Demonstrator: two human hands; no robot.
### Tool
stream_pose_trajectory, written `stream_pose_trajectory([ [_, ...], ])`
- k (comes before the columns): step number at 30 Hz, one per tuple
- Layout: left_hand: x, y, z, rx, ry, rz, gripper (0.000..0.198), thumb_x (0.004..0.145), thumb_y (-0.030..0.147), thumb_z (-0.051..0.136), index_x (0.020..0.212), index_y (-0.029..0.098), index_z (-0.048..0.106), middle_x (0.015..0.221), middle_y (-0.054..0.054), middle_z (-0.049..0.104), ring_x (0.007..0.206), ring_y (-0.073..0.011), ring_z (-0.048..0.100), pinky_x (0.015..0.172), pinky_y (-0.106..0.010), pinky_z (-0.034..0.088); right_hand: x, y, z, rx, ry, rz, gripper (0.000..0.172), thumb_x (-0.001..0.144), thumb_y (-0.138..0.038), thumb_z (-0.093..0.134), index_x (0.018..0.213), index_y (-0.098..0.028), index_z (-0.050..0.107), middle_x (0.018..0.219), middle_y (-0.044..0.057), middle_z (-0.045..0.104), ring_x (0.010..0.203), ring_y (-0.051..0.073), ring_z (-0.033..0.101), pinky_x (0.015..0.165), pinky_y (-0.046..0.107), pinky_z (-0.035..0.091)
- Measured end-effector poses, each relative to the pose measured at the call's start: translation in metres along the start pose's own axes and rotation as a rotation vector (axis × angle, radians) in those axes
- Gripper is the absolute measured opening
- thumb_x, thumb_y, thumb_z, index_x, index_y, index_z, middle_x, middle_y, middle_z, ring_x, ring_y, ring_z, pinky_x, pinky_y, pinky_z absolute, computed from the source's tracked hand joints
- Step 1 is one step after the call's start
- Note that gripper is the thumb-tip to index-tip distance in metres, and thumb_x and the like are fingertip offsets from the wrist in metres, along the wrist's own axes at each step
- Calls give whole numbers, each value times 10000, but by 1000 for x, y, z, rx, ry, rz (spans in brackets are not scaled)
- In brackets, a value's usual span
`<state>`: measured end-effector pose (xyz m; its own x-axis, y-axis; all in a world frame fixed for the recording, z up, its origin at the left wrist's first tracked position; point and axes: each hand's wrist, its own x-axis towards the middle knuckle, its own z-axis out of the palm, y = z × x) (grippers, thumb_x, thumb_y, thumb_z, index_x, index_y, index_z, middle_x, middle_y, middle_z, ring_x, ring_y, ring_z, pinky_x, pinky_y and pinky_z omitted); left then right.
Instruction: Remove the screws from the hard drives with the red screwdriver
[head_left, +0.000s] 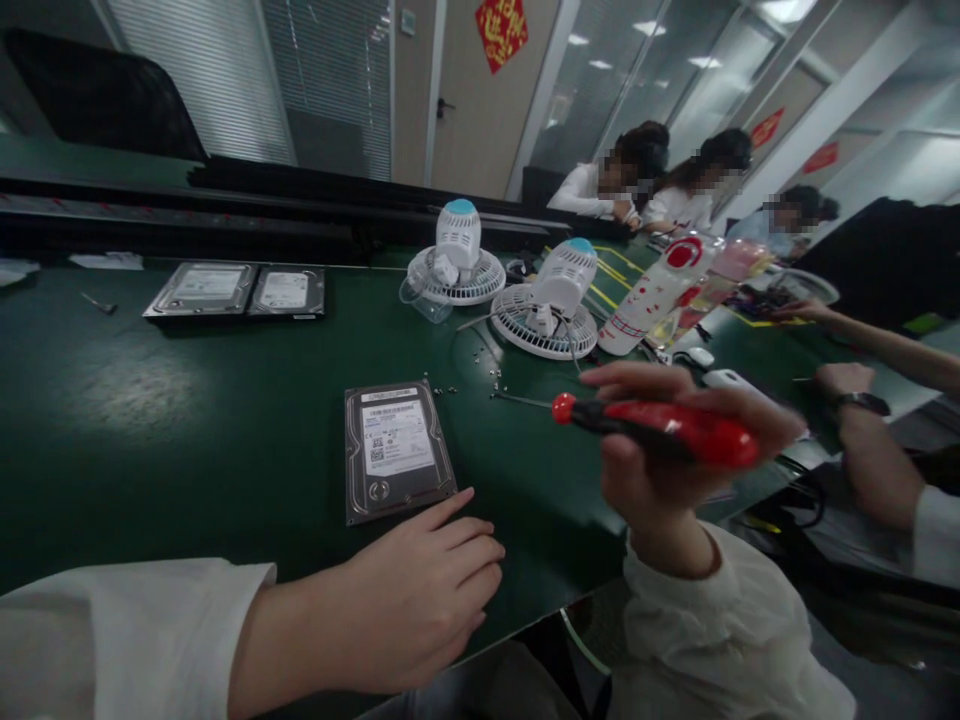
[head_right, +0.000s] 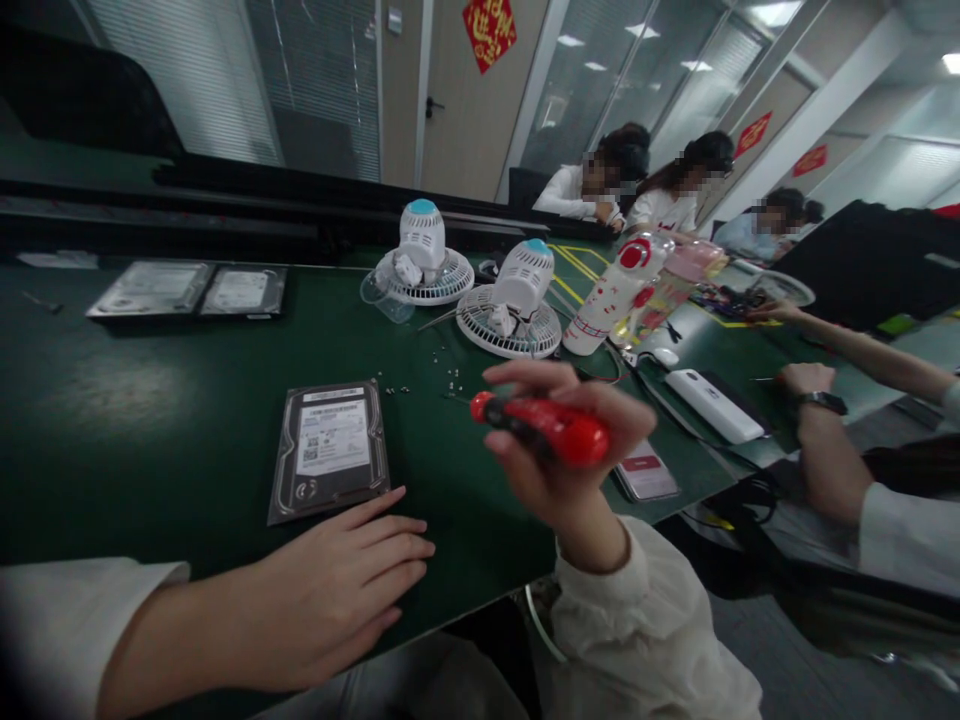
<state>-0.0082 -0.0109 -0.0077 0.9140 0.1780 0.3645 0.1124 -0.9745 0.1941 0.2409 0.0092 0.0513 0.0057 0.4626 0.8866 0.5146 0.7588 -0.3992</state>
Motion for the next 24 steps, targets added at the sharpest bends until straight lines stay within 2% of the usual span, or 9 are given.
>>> stream_pose_trajectory([
  [1,0,0,0,6,1,1,264,1044,267,583,1234,117,687,1206,-72,762,1222,-249,662,1290,-474,282,-11,-1,-5,-37,-125,-65,410,900,-285,772,1171,-346,470,1165,36,740,961,217,718,759,385,580],
  [3,1,0,0,26,10,6,270,1044,276,581,1229,110,688,1206,-74,761,1196,-249,667,1287,-469,284,-28,-3,-12,-102,-413,-182,318,884,-251,787,1048,-286,516,1206,81,746,934,208,718,729,369,602],
  [5,2,0,1,53,15,11,265,1038,284,589,1200,105,699,1194,-84,763,1152,-253,679,1275,-477,303,-39,-8,-14,-240,-558,-322,258,900,-233,767,928,-254,511,1179,104,761,929,210,718,714,364,619],
  [7,2,0,1,77,22,18,247,1033,290,594,1151,109,714,1159,-91,767,1107,-256,689,1258,-488,327,-45,-14,-13,-386,-633,-423,208,926,-190,713,881,-244,517,1125,98,774,911,194,707,724,352,623],
  [10,2,0,3,102,38,39,239,1045,290,564,1090,123,729,1072,-92,768,1049,-257,697,1249,-497,341,-50,-20,-9,-473,-675,-516,120,941,-138,633,938,-247,584,1098,95,779,891,180,685,753,344,618],
  [13,1,-1,4,100,38,31,261,1053,292,547,1138,116,720,1102,-98,766,1067,-262,695,1269,-494,322,-53,-19,-9,-468,-774,-493,138,965,-135,583,1057,-225,632,1178,134,768,956,199,674,813,361,611],
  [17,1,0,4,81,13,18,282,1058,287,545,1203,105,706,1156,-98,767,1129,-264,691,1278,-483,318,-51,-17,-13,-423,-932,-405,257,945,-109,505,1156,-158,644,1262,182,730,1045,247,647,862,401,595],
  [24,2,1,2,84,22,23,261,1061,272,540,1156,103,715,1149,-93,772,1108,-260,695,1254,-458,348,-44,-26,-18,-375,-1155,-178,408,824,-59,526,1198,-143,665,1402,158,674,1182,299,631,976,474,599],
])
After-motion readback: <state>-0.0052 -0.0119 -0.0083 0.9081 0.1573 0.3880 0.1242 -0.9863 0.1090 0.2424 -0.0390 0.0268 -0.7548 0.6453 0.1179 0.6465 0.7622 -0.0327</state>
